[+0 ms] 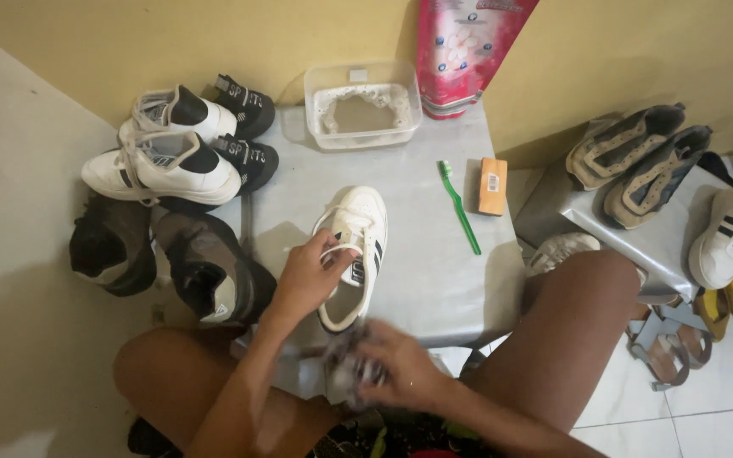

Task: The person cleans a white sneaker by hand, using a cloth and a toothbrush. They wipe the shoe's surface, dip the cloth into a container of soapy water, and scrub the shoe with the toothbrush. The person also handles the shoelaces, pulling them and adjusting them throughout the process.

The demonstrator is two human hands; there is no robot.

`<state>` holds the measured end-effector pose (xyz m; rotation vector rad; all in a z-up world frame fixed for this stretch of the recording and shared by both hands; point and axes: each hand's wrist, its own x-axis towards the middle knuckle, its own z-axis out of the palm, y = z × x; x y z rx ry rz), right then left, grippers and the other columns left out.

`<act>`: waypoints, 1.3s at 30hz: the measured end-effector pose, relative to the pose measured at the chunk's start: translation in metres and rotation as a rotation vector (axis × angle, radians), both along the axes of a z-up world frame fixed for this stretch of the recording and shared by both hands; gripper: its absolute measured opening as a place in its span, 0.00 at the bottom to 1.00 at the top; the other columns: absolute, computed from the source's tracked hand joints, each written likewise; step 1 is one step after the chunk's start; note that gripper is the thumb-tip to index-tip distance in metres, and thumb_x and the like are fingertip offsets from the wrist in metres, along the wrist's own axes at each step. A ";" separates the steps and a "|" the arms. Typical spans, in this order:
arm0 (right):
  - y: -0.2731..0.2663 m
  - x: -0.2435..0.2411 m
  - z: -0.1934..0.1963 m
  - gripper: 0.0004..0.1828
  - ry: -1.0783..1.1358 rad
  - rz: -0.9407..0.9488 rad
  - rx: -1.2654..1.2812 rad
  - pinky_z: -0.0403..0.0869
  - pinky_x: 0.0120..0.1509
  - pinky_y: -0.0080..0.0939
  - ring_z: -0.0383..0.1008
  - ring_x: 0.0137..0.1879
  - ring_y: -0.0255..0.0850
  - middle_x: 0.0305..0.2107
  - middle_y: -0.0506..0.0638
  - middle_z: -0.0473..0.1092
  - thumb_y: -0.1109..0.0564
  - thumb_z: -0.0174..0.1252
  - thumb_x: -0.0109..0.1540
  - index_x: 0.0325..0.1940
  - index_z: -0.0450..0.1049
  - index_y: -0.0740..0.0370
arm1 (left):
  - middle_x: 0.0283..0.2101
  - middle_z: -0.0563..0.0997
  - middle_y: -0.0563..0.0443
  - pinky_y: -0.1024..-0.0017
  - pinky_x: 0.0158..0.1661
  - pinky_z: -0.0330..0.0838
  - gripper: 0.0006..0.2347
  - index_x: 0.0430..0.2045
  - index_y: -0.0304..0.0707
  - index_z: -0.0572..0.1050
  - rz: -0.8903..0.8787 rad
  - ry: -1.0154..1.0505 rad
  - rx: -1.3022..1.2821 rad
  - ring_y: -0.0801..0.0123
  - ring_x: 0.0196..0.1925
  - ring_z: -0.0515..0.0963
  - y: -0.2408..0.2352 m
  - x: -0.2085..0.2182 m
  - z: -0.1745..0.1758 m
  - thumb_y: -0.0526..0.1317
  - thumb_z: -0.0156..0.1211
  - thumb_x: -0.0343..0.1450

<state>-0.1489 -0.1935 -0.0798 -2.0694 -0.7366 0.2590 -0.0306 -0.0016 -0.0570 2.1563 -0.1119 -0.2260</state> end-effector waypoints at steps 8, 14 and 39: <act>-0.017 0.045 0.024 0.16 -0.002 -0.089 0.319 0.75 0.44 0.43 0.72 0.41 0.40 0.39 0.50 0.69 0.45 0.62 0.59 0.41 0.77 0.58 | 0.36 0.77 0.52 0.79 0.30 0.65 0.09 0.43 0.38 0.71 0.076 -0.040 -0.321 0.76 0.30 0.71 0.038 0.014 0.020 0.30 0.57 0.70; -0.047 0.129 0.049 0.15 -0.009 -0.856 0.392 0.76 0.42 0.34 0.76 0.38 0.37 0.37 0.52 0.77 0.53 0.59 0.63 0.49 0.74 0.66 | 0.39 0.76 0.54 0.80 0.37 0.67 0.09 0.41 0.37 0.71 0.030 -0.171 -0.537 0.77 0.37 0.72 0.028 -0.012 0.064 0.27 0.56 0.70; 0.015 0.253 0.023 0.27 -0.309 0.063 -0.455 0.76 0.48 0.51 0.75 0.42 0.55 0.44 0.57 0.67 0.61 0.71 0.42 0.46 0.79 0.55 | 0.44 0.83 0.58 0.68 0.35 0.77 0.06 0.38 0.49 0.72 -0.408 0.190 0.078 0.68 0.40 0.85 0.006 -0.069 0.081 0.44 0.58 0.72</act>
